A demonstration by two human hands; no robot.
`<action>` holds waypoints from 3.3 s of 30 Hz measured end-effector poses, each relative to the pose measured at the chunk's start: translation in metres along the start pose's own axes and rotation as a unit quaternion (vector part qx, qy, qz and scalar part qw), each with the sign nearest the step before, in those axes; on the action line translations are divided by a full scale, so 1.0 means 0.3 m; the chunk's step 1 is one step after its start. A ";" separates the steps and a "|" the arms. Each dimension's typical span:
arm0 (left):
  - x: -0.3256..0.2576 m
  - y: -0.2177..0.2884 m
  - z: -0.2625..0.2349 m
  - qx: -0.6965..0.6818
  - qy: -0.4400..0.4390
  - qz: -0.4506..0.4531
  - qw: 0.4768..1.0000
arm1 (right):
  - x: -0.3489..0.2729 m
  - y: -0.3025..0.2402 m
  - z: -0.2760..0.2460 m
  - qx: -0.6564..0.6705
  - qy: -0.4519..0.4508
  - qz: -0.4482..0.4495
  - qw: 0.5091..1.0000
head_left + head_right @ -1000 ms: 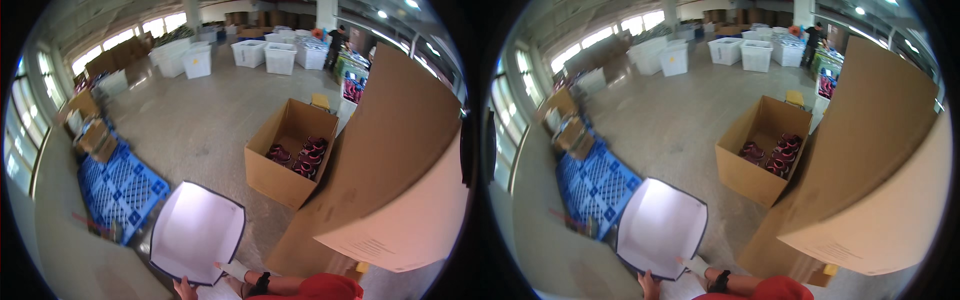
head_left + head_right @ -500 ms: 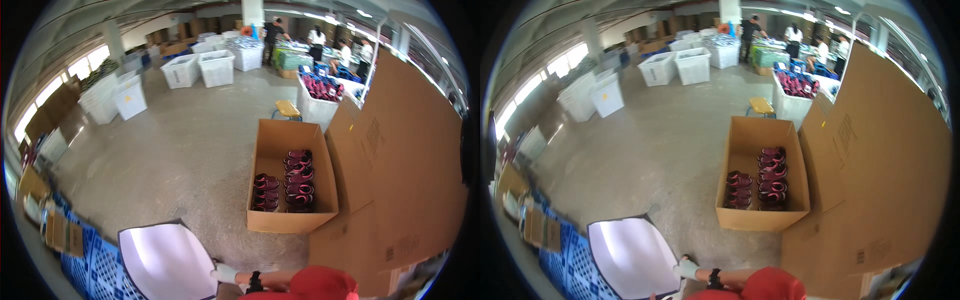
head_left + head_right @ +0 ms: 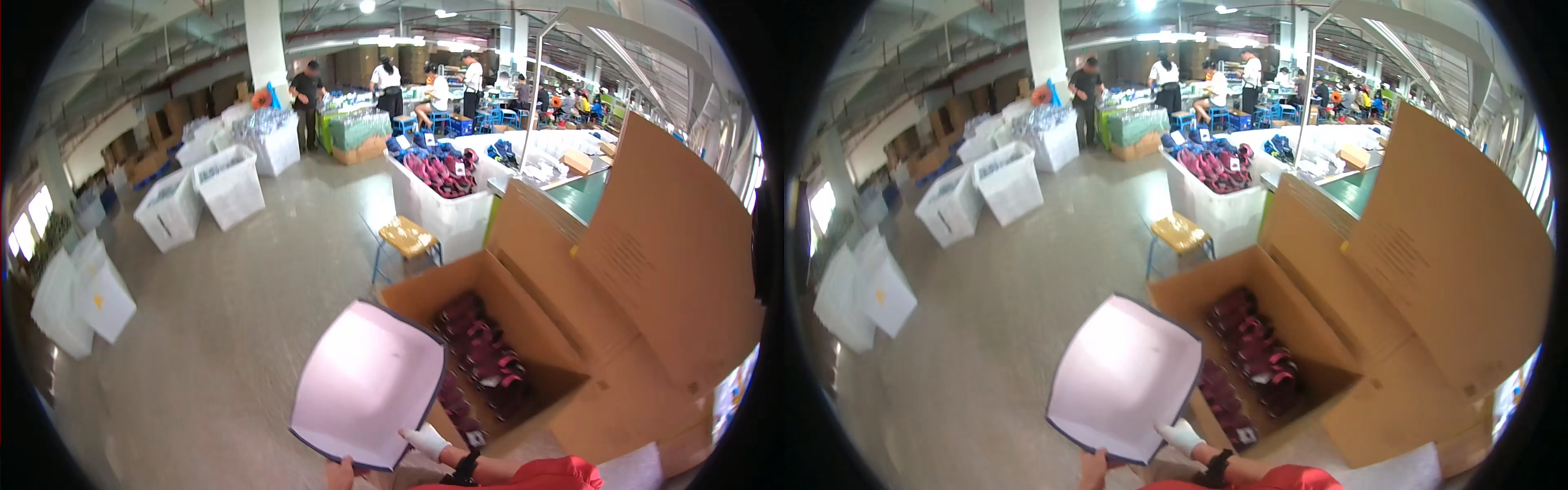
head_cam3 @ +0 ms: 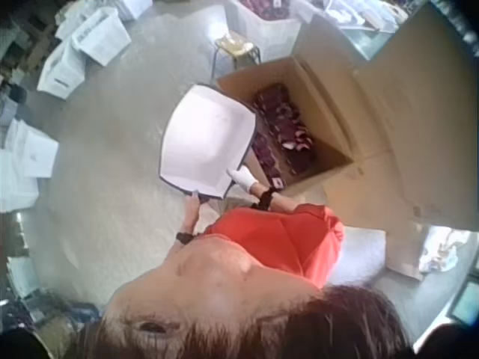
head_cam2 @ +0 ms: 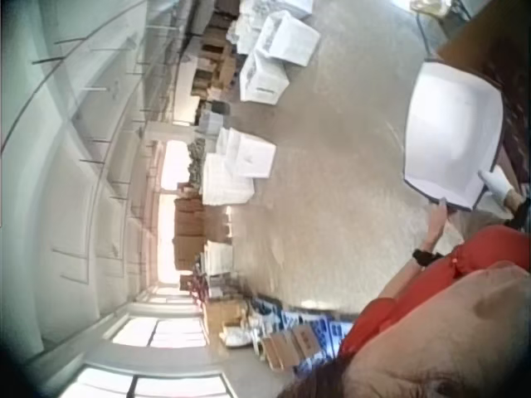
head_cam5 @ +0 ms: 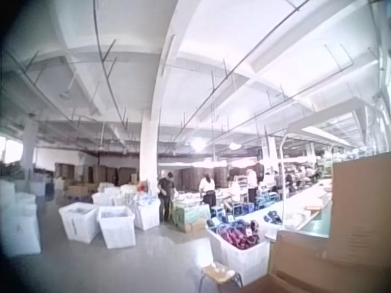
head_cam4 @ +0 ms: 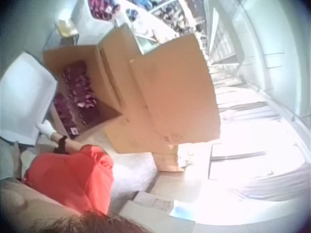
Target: The person picks up pairs of light blue sneakers from a green conveyor belt and places them into clear plastic bags. They then seal the bags and move them to a nearby pile. The person briefly walks to a storage area to retrieve a white bin before returning to the conveyor belt to continue packaging shoes.
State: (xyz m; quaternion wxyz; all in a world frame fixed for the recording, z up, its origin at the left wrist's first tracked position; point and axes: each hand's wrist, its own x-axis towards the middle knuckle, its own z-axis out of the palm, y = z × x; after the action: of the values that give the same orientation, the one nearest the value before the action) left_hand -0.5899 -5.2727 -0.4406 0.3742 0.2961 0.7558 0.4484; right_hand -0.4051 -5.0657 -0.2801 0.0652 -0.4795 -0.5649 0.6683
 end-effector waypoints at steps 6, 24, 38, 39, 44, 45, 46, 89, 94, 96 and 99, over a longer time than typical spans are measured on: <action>0.492 0.440 -0.499 0.176 0.007 0.017 0.984 | 0.633 -0.383 0.192 -0.009 -0.097 0.017 0.995; 2.829 1.365 -0.786 -0.093 -0.218 -0.067 0.969 | 2.381 -1.622 -0.108 0.114 0.190 -0.070 0.973; 4.681 2.164 -0.510 -0.129 -0.197 -0.015 0.972 | 3.702 -2.672 -0.875 0.216 0.195 -0.049 0.956; 4.760 2.258 -0.477 -0.124 -0.185 -0.020 0.975 | 3.819 -2.708 -0.944 0.211 0.197 -0.059 0.955; 5.512 2.239 -0.256 0.046 -0.194 0.108 0.974 | 4.290 -2.996 -1.294 0.193 0.222 -0.085 0.952; 5.647 2.289 -0.159 0.017 -0.190 0.131 0.973 | 4.351 -3.071 -1.381 0.175 0.259 -0.058 0.948; 5.721 2.379 -0.073 0.014 -0.216 0.142 0.966 | 4.410 -3.098 -1.468 0.190 0.292 -0.051 0.936; 7.489 4.743 4.523 0.306 -0.630 0.385 0.601 | 5.394 -3.025 -5.983 0.403 0.764 0.068 0.500; 7.584 4.940 5.093 0.234 -0.657 0.123 0.706 | 5.316 -3.028 -6.697 0.379 0.693 0.015 0.613; 7.646 5.149 5.266 0.208 -0.623 0.020 0.754 | 5.318 -3.050 -6.979 0.351 0.623 0.050 0.698; 7.808 5.232 5.572 0.111 -0.583 -0.035 0.804 | 5.360 -3.154 -7.473 0.297 0.536 0.077 0.786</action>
State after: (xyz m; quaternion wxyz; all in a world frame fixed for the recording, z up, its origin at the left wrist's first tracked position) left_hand -0.3000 -2.0125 -0.2627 0.7247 0.5143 0.4495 0.0910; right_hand -0.0883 -2.1674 -0.1989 0.4452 -0.7597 -0.1734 0.4412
